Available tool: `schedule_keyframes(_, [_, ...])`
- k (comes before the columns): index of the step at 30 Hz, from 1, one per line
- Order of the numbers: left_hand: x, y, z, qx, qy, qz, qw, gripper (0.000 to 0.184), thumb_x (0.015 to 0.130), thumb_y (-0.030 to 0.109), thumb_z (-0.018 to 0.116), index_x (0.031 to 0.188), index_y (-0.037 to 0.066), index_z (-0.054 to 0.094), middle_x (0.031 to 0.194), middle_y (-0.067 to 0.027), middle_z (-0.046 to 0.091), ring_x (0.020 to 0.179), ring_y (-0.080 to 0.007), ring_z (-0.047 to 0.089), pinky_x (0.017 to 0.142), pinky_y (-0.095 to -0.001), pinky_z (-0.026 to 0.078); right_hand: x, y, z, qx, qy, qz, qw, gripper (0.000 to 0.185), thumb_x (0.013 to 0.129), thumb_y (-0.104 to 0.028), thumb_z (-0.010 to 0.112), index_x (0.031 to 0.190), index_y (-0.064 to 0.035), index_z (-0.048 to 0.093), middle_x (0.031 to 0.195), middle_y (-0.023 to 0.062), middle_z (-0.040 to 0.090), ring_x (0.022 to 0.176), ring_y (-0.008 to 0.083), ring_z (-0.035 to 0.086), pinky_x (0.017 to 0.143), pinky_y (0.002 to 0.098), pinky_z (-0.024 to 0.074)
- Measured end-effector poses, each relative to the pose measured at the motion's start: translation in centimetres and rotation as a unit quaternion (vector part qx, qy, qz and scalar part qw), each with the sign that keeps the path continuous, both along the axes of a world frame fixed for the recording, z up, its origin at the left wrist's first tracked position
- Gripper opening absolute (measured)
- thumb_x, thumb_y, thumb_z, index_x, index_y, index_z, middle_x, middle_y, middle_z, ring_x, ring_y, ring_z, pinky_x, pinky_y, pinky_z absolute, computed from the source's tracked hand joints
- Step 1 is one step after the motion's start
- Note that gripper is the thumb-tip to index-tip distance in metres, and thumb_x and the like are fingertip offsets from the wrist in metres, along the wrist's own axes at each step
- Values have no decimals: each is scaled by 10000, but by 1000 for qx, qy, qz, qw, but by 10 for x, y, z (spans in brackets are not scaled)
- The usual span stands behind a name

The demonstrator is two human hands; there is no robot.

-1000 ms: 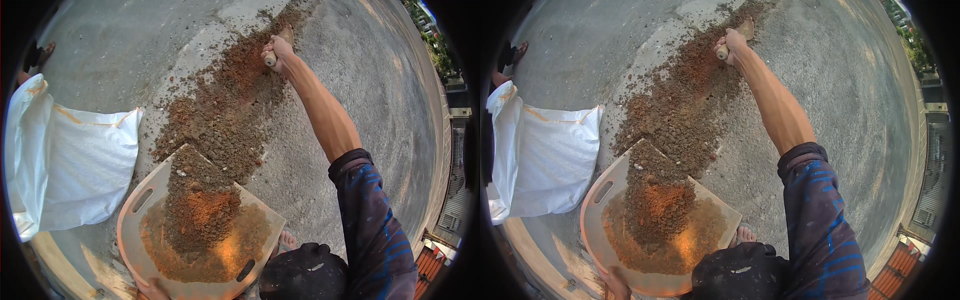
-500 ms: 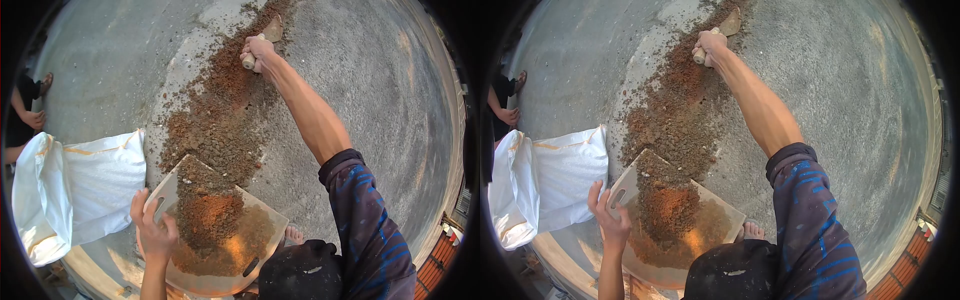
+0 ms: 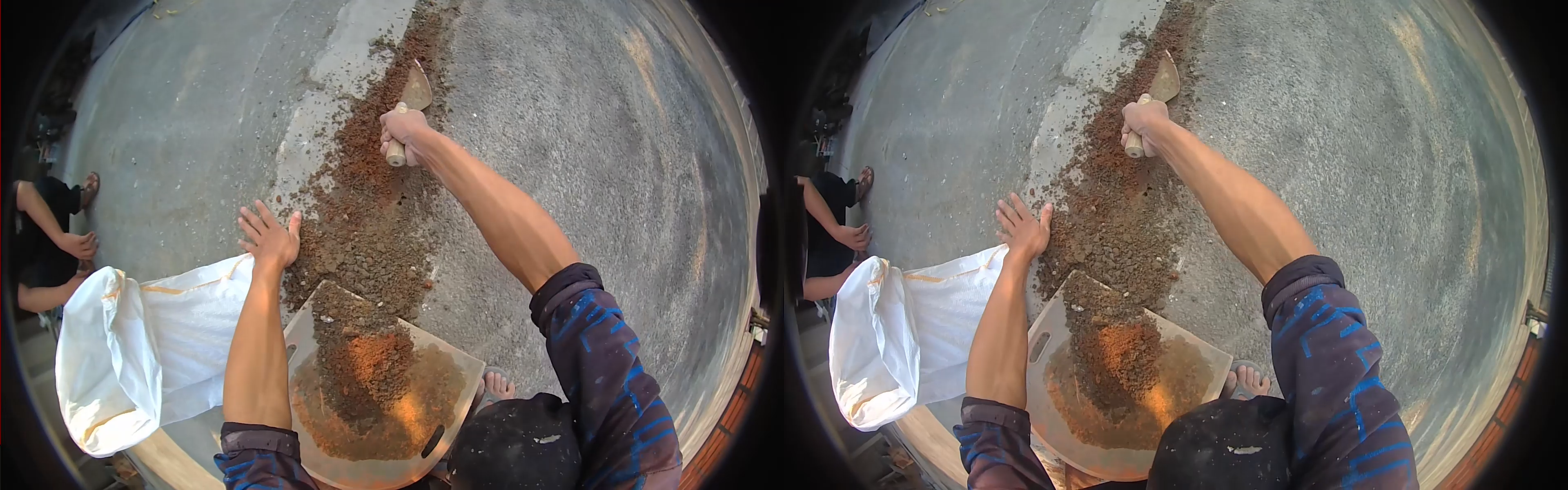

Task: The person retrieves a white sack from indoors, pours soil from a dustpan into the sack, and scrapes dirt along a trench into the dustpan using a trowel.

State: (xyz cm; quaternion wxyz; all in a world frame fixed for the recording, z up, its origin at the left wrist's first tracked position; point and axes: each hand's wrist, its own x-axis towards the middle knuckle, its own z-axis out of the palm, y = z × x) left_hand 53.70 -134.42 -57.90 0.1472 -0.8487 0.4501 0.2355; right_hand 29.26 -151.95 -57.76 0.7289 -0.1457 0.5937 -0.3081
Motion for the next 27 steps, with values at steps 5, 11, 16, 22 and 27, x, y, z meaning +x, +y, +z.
schedule_keyframes(5, [-1,-3,-1,34,4,-2,999,999,890,718,276,1477,38,-161,1517,-276,-202,1405,-444,-186,1095,-646,-36,3,14,-3,-60,106,30,992,77,821,-6,508,830,60,470,616,129,538,436,208,526,337,344,437])
schedule_keyframes(11, [0,-11,6,81,18,6,997,1027,871,743,266,1465,49,-203,1503,-270,-248,1390,-444,-229,1091,-647,-55,-7,30,-3,-161,255,152,941,237,809,-73,549,968,84,469,770,229,618,519,278,625,428,393,504])
schedule_keyframes(16, [2,-14,7,109,26,11,994,1032,866,746,271,1457,66,-232,1493,-262,-282,1380,-436,-262,1090,-641,-70,-28,99,6,-321,472,248,783,381,825,-136,557,1122,41,399,927,298,629,691,365,674,563,425,546])
schedule_keyframes(22, [2,-14,11,108,39,17,993,1031,868,741,277,1455,67,-237,1488,-257,-297,1379,-428,-269,1090,-637,-80,-47,47,54,-215,234,116,941,207,847,-68,548,1008,-32,424,723,79,532,494,133,524,394,287,451])
schedule_keyframes(27, [0,-14,14,113,37,20,993,1032,871,732,292,1454,65,-237,1486,-256,-303,1378,-428,-274,1090,-636,-81,-37,-92,13,-119,176,99,972,90,837,-43,542,831,-23,454,625,19,483,449,106,473,381,272,433])
